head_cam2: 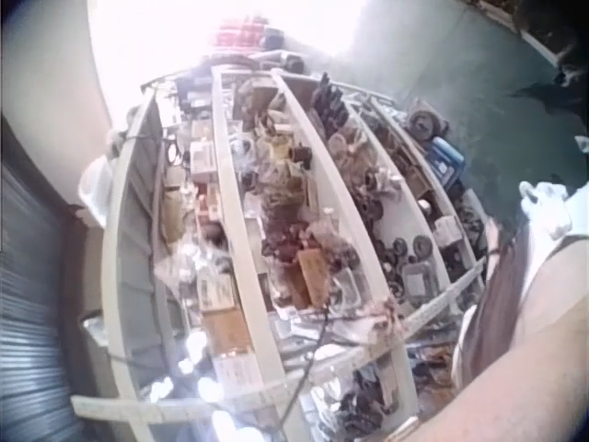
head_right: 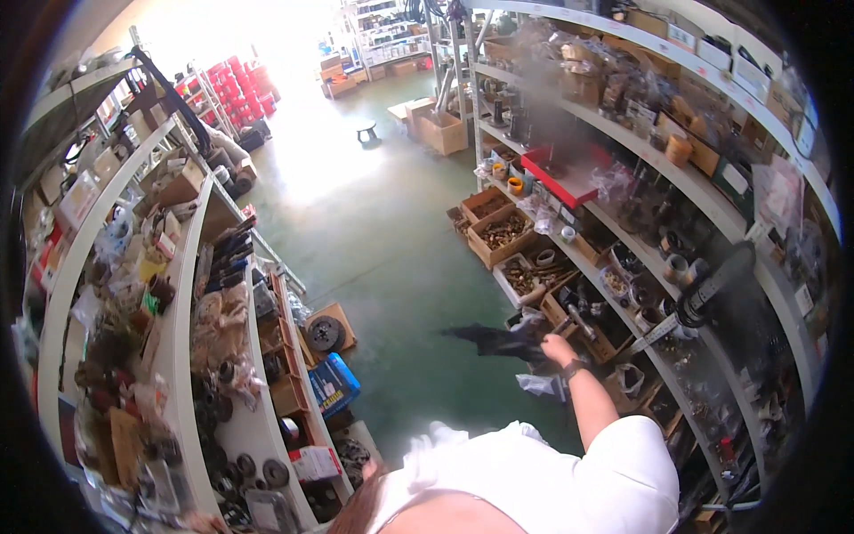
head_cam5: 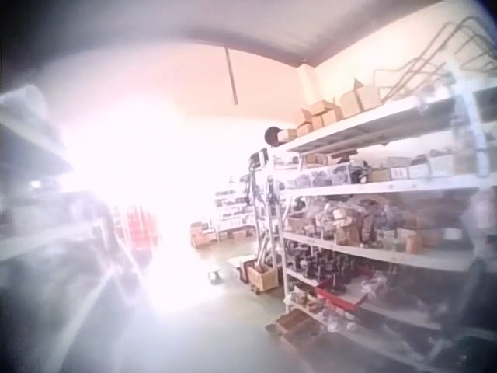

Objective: The person picks up a pair of black gloves from a shelf in a warehouse, examines them, and then walks through a showroom area while carrying them.

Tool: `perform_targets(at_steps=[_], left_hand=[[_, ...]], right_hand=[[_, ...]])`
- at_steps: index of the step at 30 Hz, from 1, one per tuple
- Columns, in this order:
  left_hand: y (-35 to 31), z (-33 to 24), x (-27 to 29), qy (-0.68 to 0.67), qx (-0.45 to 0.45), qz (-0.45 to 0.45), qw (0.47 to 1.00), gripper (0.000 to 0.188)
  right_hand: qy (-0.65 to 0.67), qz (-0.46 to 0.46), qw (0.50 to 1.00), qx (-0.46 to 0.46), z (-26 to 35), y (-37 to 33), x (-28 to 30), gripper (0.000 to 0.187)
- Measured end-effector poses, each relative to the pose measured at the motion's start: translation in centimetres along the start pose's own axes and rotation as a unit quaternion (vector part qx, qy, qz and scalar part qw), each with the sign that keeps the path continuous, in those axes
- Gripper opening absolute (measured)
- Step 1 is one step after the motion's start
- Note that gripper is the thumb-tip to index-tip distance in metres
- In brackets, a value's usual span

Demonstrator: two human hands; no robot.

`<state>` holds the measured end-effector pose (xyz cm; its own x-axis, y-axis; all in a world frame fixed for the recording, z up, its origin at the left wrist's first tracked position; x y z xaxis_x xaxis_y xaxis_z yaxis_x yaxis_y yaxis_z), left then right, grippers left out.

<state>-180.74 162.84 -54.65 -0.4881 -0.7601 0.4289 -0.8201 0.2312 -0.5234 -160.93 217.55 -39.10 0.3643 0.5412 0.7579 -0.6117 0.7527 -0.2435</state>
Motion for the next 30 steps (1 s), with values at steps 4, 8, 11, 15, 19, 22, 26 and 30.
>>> perform_targets(at_steps=[4, 8, 11, 15, 19, 22, 26, 30], left_hand=[[12.2, -17.5, 3.0, 0.015, -0.084, 0.014, 0.996, 0.027], [23.0, -28.9, 5.8, 0.041, -0.242, -0.067, 0.967, 0.02], [20.6, -40.1, 6.5, 0.021, -0.298, -0.078, 0.951, 0.022], [22.3, -41.7, 9.1, 0.094, -0.319, -0.124, 0.935, 0.02], [23.5, -44.3, 13.3, 0.093, -0.28, -0.188, 0.937, 0.011], [21.5, -53.2, 19.0, 0.107, -0.387, -0.399, 0.824, 0.008], [15.0, -66.6, 25.0, -0.005, -0.471, -0.515, 0.716, 0.007], [9.4, -71.4, 25.5, -0.191, -0.797, -0.53, 0.218, 0.009]], right_hand=[[-0.133, 0.09, 0.986, -0.042, -0.2, 0.7, -2.7, 0.028], [-0.205, 0.147, 0.945, -0.209, -2.1, -0.9, -5.9, 0.024], [-0.216, 0.179, 0.908, -0.311, -8.4, -1.2, -8.5, 0.024], [-0.206, 0.197, 0.878, -0.384, -11.2, 5.2, -9.5, 0.024], [-0.229, 0.206, 0.9, -0.309, -7.8, 17.3, -11.5, 0.024], [-0.251, 0.187, 0.939, -0.144, -3.6, 30.1, -15.3, 0.025], [-0.207, 0.152, 0.966, -0.039, 21.3, 38.8, -11.1, 0.031], [-0.129, 0.059, 0.989, -0.03, 29.8, 46.3, -9.0, 0.023]])
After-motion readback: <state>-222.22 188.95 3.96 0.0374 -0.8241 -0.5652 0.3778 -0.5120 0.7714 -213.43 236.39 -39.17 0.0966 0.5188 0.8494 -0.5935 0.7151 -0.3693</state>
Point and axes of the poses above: each hand's wrist, its own y-axis towards the middle knuckle, its own x-axis out of the back of the hand, z = x × y, the point moved 9 cm from there along y, towards the middle knuckle
